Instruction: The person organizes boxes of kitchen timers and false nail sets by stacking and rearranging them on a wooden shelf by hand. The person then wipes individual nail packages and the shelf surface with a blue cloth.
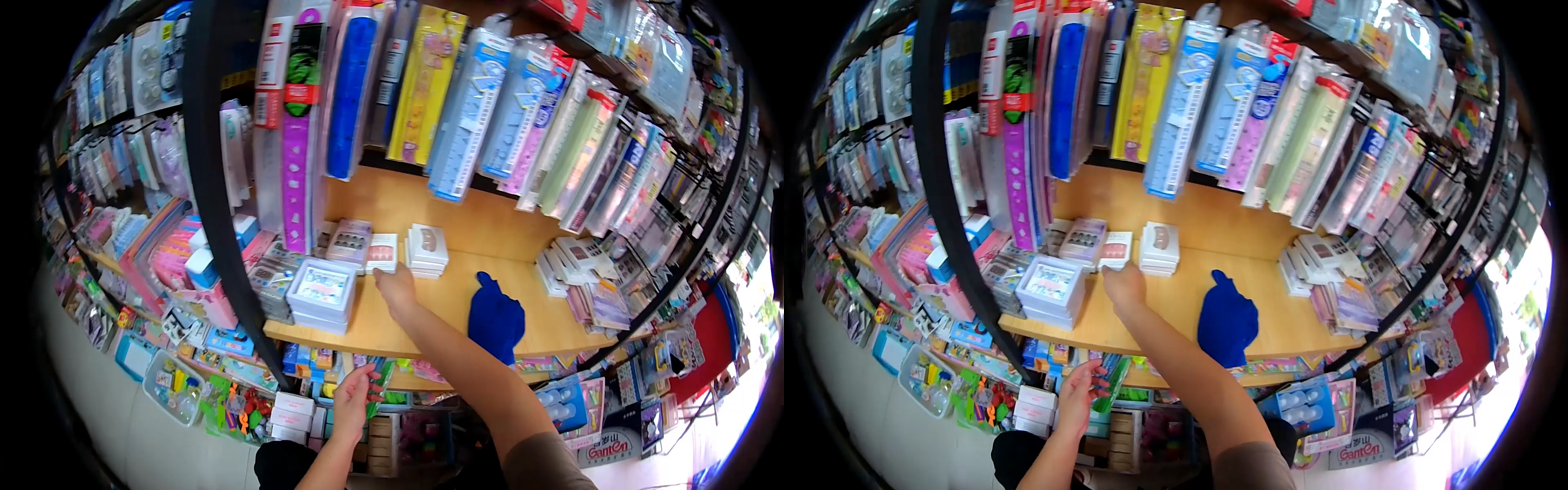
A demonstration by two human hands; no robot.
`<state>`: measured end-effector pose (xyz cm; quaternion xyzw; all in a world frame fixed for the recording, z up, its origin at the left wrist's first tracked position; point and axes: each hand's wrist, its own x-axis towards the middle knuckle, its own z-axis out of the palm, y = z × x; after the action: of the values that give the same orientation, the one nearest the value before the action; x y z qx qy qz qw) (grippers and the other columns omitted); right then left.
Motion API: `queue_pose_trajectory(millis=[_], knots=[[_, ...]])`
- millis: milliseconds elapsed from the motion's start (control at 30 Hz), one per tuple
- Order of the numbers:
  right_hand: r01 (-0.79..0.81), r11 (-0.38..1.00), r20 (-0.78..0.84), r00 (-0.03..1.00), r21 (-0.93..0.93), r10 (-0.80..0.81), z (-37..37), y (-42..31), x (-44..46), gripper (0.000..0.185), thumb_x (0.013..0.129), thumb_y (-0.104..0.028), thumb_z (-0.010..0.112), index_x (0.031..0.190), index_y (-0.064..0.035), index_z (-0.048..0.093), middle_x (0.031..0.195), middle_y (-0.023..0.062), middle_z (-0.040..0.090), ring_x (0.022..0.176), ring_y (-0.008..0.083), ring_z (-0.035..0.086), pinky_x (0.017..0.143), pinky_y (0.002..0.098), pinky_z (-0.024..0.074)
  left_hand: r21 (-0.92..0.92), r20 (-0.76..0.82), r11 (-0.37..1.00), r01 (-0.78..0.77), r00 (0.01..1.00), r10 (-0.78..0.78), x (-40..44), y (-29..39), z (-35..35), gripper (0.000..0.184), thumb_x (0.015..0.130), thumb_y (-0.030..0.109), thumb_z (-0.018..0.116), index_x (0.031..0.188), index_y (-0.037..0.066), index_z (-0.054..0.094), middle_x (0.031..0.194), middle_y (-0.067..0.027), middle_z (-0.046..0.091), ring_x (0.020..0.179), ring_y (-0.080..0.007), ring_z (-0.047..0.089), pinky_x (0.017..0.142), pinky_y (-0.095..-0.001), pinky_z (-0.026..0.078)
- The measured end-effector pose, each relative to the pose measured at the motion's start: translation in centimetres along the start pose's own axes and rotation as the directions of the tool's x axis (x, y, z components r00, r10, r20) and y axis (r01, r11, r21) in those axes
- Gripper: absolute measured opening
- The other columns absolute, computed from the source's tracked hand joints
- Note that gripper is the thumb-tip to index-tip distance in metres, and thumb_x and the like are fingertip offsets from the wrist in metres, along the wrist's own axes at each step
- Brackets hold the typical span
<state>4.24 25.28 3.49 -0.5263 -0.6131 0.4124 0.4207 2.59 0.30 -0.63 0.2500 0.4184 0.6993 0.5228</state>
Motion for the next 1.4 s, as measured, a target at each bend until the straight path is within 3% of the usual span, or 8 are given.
queue_pose_trajectory(millis=[167,267,333,367,533,667,1167,1400], knots=[[0.251,0.952,0.060,0.968,-0.174,-0.244,-3.6,0.2,-1.6,0.024,0.086,-0.014,0.060,0.104,0.0019,0.059,0.081,0.0093,0.063,0.068,0.0160,0.060,0.060,0.0284,0.0478,0.002,0.010,1.000,0.003,1.000,-0.003,0.0,-0.4,0.0,0.032,0.099,0.027,0.045,0.116,0.002,0.056,0.099,-0.0064,0.059,0.079,-0.0124,0.056,0.065,-0.0269,0.049],[0.045,0.987,0.156,0.985,0.154,-0.069,-10.7,-3.5,-4.1,0.022,0.087,-0.015,0.058,0.103,0.0005,0.060,0.078,0.0081,0.063,0.061,0.0141,0.060,0.055,0.0278,0.0482,0.010,-0.001,0.999,0.039,0.999,-0.039,0.1,-0.4,0.3,0.030,0.098,0.025,0.046,0.113,0.002,0.057,0.096,-0.0056,0.060,0.078,-0.0114,0.056,0.064,-0.0262,0.049],[0.142,0.985,-0.022,0.989,-0.102,-0.144,-16.5,-3.7,-2.8,0.019,0.087,-0.013,0.056,0.099,0.0003,0.062,0.073,0.0076,0.062,0.056,0.0128,0.059,0.050,0.0274,0.0474,0.027,0.006,0.997,0.066,0.998,-0.066,0.1,-0.7,0.3,0.029,0.098,0.024,0.047,0.113,0.001,0.058,0.093,-0.0049,0.061,0.077,-0.0106,0.056,0.064,-0.0250,0.049],[0.286,0.930,-0.158,0.932,-0.231,-0.326,-19.7,0.3,0.8,0.018,0.083,-0.013,0.058,0.092,0.0009,0.065,0.080,0.0169,0.067,0.071,0.0270,0.066,0.063,0.0342,0.0507,0.033,0.008,0.996,0.080,0.997,-0.080,0.1,-0.8,0.4,0.027,0.098,0.023,0.048,0.110,0.002,0.059,0.091,-0.0040,0.061,0.077,-0.0102,0.056,0.064,-0.0244,0.049],[-0.018,0.702,-0.481,0.740,-0.712,-0.470,-35.2,1.1,3.5,0.039,0.074,-0.022,0.070,0.106,-0.0013,0.059,0.104,0.0196,0.061,0.100,0.0337,0.057,0.084,0.0414,0.0457,0.136,0.023,0.984,0.119,0.992,-0.123,0.4,-2.5,0.7,0.025,0.097,0.024,0.049,0.106,0.003,0.060,0.090,-0.0041,0.062,0.076,-0.0105,0.057,0.063,-0.0246,0.048],[-0.324,0.519,-0.574,0.687,-0.791,-0.445,-41.7,3.1,3.9,0.062,0.072,-0.033,0.074,0.120,-0.0045,0.049,0.133,0.0177,0.044,0.124,0.0368,0.037,0.097,0.0483,0.0374,0.210,0.036,0.968,0.137,0.988,-0.148,0.9,-4.2,0.9,0.025,0.096,0.025,0.051,0.103,0.003,0.060,0.089,-0.0043,0.063,0.075,-0.0108,0.057,0.063,-0.0245,0.047],[-0.395,0.518,-0.592,0.750,-0.759,-0.295,-42.5,2.5,5.6,0.059,0.065,-0.037,0.078,0.107,-0.0066,0.050,0.111,0.0154,0.051,0.109,0.0351,0.044,0.090,0.0513,0.0374,0.313,0.113,0.934,0.172,0.970,-0.217,2.5,-7.4,1.5,0.020,0.093,0.019,0.056,0.105,0.004,0.061,0.092,-0.0051,0.063,0.079,-0.0133,0.060,0.066,-0.0257,0.049],[0.209,0.664,-0.397,0.661,-0.717,-0.637,-40.0,2.5,2.2,0.064,0.060,-0.024,0.083,0.104,0.0005,0.045,0.103,0.0175,0.048,0.096,0.0336,0.046,0.085,0.0407,0.0397,0.282,0.150,0.946,0.160,0.967,-0.208,2.3,-6.0,1.8,0.019,0.094,0.017,0.055,0.106,0.003,0.060,0.093,-0.0046,0.064,0.081,-0.0135,0.060,0.068,-0.0252,0.049]])
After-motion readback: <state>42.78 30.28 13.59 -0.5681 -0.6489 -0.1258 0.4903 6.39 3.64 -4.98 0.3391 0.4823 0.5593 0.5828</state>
